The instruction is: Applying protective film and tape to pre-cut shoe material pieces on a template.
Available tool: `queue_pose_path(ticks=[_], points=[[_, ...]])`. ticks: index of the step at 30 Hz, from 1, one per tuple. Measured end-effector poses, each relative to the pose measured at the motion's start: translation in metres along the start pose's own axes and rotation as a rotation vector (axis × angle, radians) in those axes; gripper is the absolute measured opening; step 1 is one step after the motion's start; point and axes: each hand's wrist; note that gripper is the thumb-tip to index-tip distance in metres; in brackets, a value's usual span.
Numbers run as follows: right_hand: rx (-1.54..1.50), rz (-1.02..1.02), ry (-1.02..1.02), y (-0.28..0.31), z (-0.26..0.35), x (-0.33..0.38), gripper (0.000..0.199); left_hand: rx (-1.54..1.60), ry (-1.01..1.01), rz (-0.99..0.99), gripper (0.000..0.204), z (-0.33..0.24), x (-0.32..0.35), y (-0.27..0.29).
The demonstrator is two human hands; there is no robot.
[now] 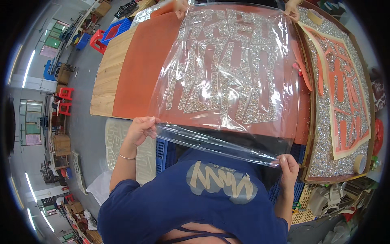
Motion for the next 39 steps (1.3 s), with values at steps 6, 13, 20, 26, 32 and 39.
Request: queue_pose_path(ticks=[6, 13, 20, 26, 32, 39], points=[[0.036, 0.009, 0.009, 0.002, -0.006, -0.004, 0.024, -0.031, 0.033, -0.007, 0.025, -0.001, 0.003, -0.004], [0.064, 0.008, 0.019, -0.004, 0.0, -0.002, 0.023, -0.068, 0.022, 0.024, 0.03, -0.011, 0.002, 0.001], [0.043, -0.022, 0.059, -0.005, 0.004, -0.013, 0.022, -0.088, -0.002, 0.004, 0.029, -0.016, 0.002, 0.002], [0.187, -0.084, 0.151, -0.013, 0.008, -0.031, 0.02, -0.102, -0.035, -0.03, 0.019, -0.017, -0.011, 0.006], [0.566, -0.246, 0.35, -0.035, 0.021, -0.069, 0.016, -0.125, -0.058, -0.17, 0.017, -0.009, -0.034, 0.012], [0.574, -0.37, 0.416, -0.044, -0.007, -0.085, 0.018, -0.371, -0.263, -0.274, 0.021, -0.01, -0.058, 0.013]])
Point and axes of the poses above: each hand's wrist, its own x-axis away from the middle knuckle, its own y-axis out of the back of the hand, z = x × y, and after that the axes turned 3 degrees about y, right-handed
